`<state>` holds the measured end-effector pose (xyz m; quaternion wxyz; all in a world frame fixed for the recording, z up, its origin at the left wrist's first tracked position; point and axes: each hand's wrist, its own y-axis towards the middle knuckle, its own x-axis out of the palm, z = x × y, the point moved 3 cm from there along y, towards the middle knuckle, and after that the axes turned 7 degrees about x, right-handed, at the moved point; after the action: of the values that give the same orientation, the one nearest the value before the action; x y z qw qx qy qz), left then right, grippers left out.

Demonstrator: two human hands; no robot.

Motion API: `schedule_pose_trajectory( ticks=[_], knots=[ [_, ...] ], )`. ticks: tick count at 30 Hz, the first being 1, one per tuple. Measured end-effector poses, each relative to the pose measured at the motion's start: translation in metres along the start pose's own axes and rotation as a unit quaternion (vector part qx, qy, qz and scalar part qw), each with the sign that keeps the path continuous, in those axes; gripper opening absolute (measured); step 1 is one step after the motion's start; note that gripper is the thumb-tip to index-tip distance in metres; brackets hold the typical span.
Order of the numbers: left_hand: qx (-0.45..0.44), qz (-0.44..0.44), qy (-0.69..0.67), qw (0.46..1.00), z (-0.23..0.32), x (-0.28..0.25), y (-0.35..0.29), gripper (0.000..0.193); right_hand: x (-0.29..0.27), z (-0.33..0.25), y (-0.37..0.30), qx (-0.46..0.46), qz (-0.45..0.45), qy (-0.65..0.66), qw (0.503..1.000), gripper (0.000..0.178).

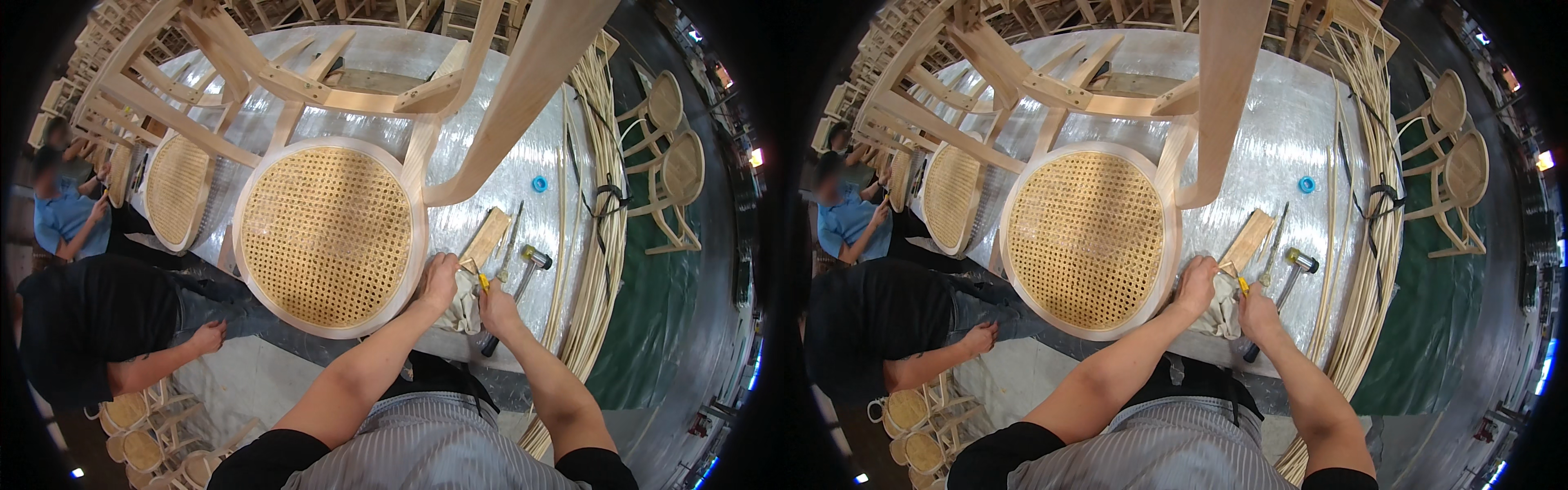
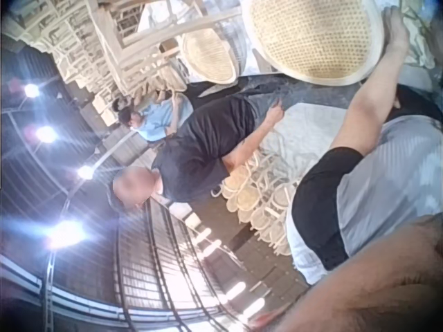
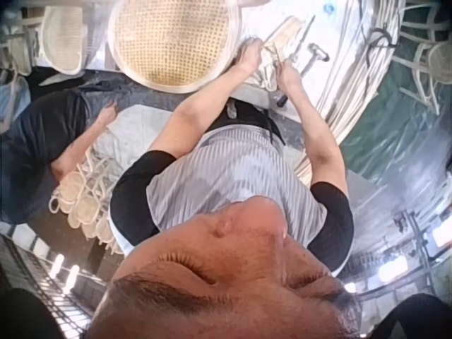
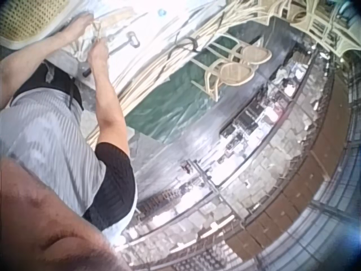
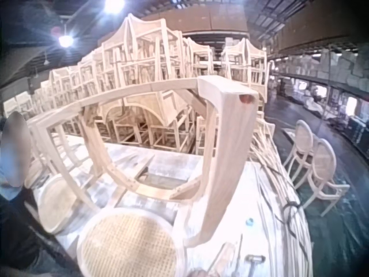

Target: The person trims excess cane webbing from the edge of a chair seat using a utility knife. They then use a hammer to tap a wooden trim piece into place around the perimeter of the seat. The person continues trimming and adjusting the cane webbing.

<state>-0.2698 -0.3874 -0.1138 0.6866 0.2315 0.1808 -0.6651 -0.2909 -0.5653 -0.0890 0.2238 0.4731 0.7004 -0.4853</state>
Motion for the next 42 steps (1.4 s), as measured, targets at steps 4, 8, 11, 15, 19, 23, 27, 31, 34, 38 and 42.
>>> schedule_pose_trajectory(
  ticks=[4, 8, 11, 15, 19, 23, 27, 31, 34, 38, 42],
  knots=[
    [0.003, -0.002, -0.004, 1.000, 0.003, 0.002, -0.001, 0.003, -0.002, 0.002, -0.001, 0.004, -0.005, -0.018, 1.000, 0.028],
    [-0.001, -0.007, 0.029, 1.000, 0.003, 0.001, 0.000, 0.006, -0.005, -0.006, -0.008, 0.027, 0.022, -0.056, 0.998, 0.027],
    [-0.006, 0.010, 0.020, 1.000, 0.005, 0.001, -0.001, 0.008, -0.005, -0.004, -0.026, -0.004, 0.071, -0.038, 0.997, 0.029],
    [-0.066, 0.053, 0.017, 0.996, 0.002, -0.010, -0.006, 0.012, -0.009, 0.009, -0.057, 0.023, 0.120, 0.025, 0.992, 0.038],
    [-0.022, 0.140, 0.024, 0.990, -0.001, -0.021, 0.002, 0.029, -0.030, 0.055, -0.058, 0.057, 0.247, 0.033, 0.967, 0.054],
    [0.033, 0.103, 0.088, 0.990, 0.025, -0.014, 0.011, 0.032, -0.037, 0.092, -0.060, 0.114, 0.242, 0.035, 0.963, 0.056],
    [0.053, 0.042, 0.080, 0.994, 0.033, -0.007, 0.023, 0.023, -0.041, 0.093, -0.067, 0.052, 0.313, 0.033, 0.948, 0.051],
    [0.028, 0.005, 0.077, 0.997, 0.035, 0.006, 0.027, 0.014, -0.039, 0.092, -0.086, 0.044, 0.287, 0.082, 0.953, 0.047],
    [0.022, -0.019, 0.102, 0.994, 0.032, 0.010, 0.034, 0.009, -0.038, 0.094, -0.102, 0.029, 0.300, 0.080, 0.950, 0.044],
    [0.008, -0.006, 0.149, 0.989, 0.039, 0.002, 0.038, 0.006, -0.036, 0.083, -0.105, -0.024, 0.322, 0.116, 0.939, 0.039],
    [-0.016, -0.086, -0.099, 0.991, 0.074, -0.001, 0.006, 0.009, -0.035, 0.069, -0.099, -0.013, 0.190, 0.331, 0.924, 0.025]
  ],
)
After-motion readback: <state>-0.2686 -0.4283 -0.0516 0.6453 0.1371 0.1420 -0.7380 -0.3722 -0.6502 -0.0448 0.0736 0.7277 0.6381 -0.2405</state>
